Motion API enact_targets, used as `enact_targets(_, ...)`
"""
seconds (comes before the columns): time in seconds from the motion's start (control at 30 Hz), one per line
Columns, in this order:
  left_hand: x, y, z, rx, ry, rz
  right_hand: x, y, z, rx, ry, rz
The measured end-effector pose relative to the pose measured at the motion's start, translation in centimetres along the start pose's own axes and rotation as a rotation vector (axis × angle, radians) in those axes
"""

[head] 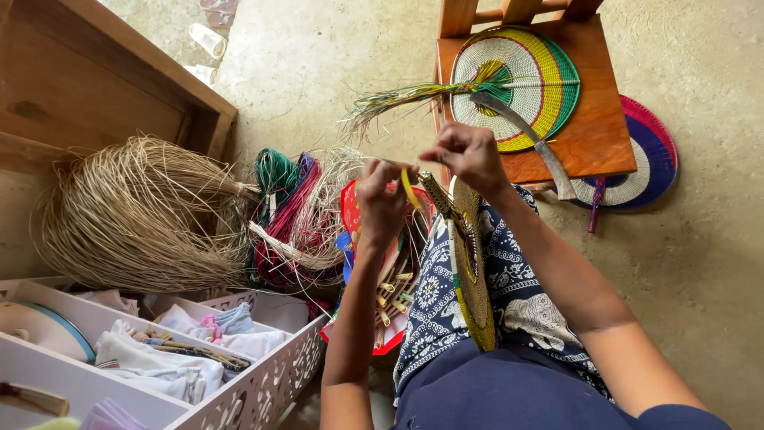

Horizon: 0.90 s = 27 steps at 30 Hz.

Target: Weaving colored fibers into a circular frame to create a fan and trimming excess with a knife.

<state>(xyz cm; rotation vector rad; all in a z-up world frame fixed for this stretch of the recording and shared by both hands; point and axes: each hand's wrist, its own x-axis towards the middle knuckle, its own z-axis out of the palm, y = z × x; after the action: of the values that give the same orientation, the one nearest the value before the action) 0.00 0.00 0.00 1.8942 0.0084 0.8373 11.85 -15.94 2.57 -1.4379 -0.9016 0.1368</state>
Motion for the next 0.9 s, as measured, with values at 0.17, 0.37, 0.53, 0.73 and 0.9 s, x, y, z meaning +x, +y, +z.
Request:
enact_targets(0.17, 0.6, 4.0, -0.3, -0.511, 0.000, -0.446, -1.3, -4.3, 0.6, -0.040, -0.101, -0.124)
enact_targets(0.37, 1.5, 3.8, -0.2, -0.065, -0.044, -0.073, 1.4, 1.4, 1.9, 0.008, 0.010, -0.060)
enact_targets(0.53, 1.2, 2.9, -0.5, 0.158, -0.051, 0.105, 2.5, 1.7, 2.1, 0.001, 0.087, 0.044)
enact_targets(0.73, 0.5, 2.4, -0.2, -0.290, 0.042, -0.254, -0.9, -3.0, 1.2, -0.083, -0.023, -0.076)
enact_targets(0.9, 0.7, 3.9, -0.2, -0.615, 0.047, -0.549, -1.0, -1.0, 1.9, -0.031, -0.032, -0.077)
